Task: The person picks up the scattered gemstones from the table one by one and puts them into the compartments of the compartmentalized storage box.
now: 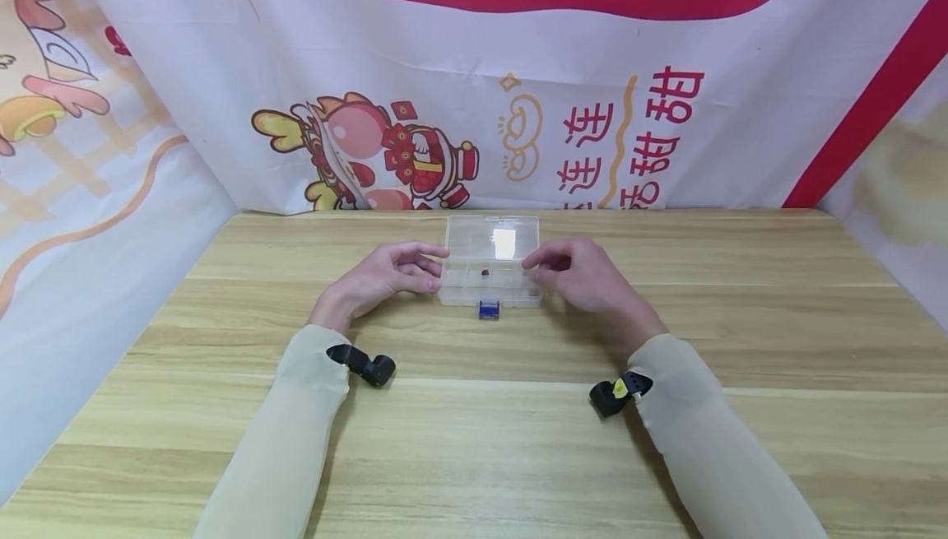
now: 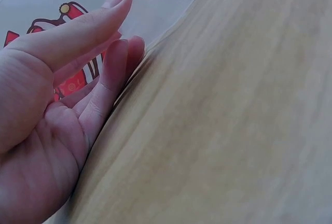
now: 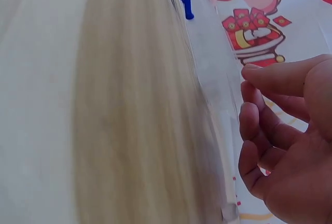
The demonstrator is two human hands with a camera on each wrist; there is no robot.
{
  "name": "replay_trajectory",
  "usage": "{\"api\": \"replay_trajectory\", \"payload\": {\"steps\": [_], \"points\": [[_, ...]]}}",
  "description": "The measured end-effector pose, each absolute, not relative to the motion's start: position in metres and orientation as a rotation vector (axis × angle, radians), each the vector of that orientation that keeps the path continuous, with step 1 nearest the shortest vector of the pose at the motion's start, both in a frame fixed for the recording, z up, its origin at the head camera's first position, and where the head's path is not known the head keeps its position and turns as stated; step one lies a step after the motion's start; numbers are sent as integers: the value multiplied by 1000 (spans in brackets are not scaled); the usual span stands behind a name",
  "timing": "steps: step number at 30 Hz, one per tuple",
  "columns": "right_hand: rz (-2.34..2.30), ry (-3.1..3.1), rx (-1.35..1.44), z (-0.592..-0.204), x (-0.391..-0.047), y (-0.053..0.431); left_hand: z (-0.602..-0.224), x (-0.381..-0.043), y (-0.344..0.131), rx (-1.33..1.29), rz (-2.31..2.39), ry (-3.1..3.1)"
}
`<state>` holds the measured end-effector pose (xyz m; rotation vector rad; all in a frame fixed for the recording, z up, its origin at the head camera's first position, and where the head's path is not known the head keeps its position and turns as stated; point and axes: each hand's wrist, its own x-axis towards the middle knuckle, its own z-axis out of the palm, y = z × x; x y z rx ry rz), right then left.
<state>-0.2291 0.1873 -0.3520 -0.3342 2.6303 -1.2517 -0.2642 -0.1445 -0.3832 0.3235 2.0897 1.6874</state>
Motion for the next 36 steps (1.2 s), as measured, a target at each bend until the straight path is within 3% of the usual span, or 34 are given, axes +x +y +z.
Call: {"api": "replay_trajectory", "payload": {"steps": [12,23,36], "points": [[-1313,2611,-228,-354,-228,234,-389,-263,-137,327,1683,2058],[-1264,2573,-303,-363,-231,271,-391,-262,-135,318,1661,2077],[-1150,2502,-301,-365,-245,291,-383,-269,-143,318,1664,2096]]}}
